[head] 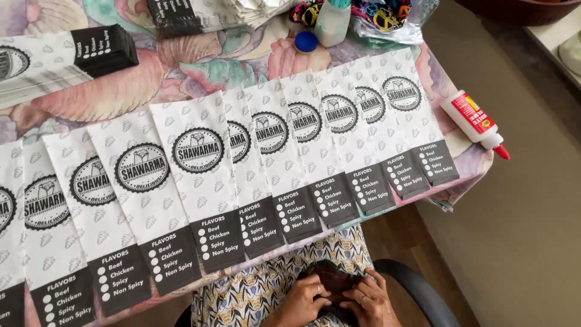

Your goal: Assembling paper bags by applying glue to the edges and folding them into the final shape.

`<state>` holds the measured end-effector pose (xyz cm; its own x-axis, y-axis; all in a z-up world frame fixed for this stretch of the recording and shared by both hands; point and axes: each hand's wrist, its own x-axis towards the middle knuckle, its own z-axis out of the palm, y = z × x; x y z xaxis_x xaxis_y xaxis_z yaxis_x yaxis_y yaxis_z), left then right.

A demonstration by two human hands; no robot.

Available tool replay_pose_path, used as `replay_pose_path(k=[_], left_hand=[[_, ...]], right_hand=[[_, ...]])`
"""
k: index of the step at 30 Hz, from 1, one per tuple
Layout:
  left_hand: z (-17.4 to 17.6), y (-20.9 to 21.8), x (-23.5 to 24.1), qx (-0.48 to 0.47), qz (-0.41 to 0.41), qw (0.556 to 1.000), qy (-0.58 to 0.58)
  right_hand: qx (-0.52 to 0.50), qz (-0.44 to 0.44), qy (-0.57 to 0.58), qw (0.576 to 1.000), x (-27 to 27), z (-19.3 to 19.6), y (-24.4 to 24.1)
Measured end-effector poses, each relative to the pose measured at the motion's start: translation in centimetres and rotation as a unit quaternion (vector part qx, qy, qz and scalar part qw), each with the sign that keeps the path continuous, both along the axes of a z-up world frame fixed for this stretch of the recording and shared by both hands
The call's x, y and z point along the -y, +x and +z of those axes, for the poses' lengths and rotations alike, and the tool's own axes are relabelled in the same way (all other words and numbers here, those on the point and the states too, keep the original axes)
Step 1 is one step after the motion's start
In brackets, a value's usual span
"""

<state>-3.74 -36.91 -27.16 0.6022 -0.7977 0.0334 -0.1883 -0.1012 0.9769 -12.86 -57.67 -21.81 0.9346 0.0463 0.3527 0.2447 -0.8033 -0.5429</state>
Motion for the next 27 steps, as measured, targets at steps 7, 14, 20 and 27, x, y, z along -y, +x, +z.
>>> replay_pose_path(k=[7, 14, 20, 27], left_hand=[[1.5, 0.6, -1.7, -0.07, -0.076, 0.994, 0.031], [2.9, 0.7, -1.1, 0.124, -0.158, 0.973, 0.117], [-2.4, -0.6, 0.6, 0.301, -0.049, 0.952, 0.013], [-1.5, -0.2, 2.7, 0.246, 0.073, 0.963, 0.077]], right_hand=[[0.05, -0.033, 0.021, 0.998, 0.8, -3.9, -0.9], [0.0, 0.095, -0.175, 0.98, 1.9, -3.2, -0.7], [-0.011, 0.052, -0.052, 0.997, 0.5, -2.7, -0.7], [0.029, -0.033, 0.106, 0.993, -0.9, -1.9, -0.1]])
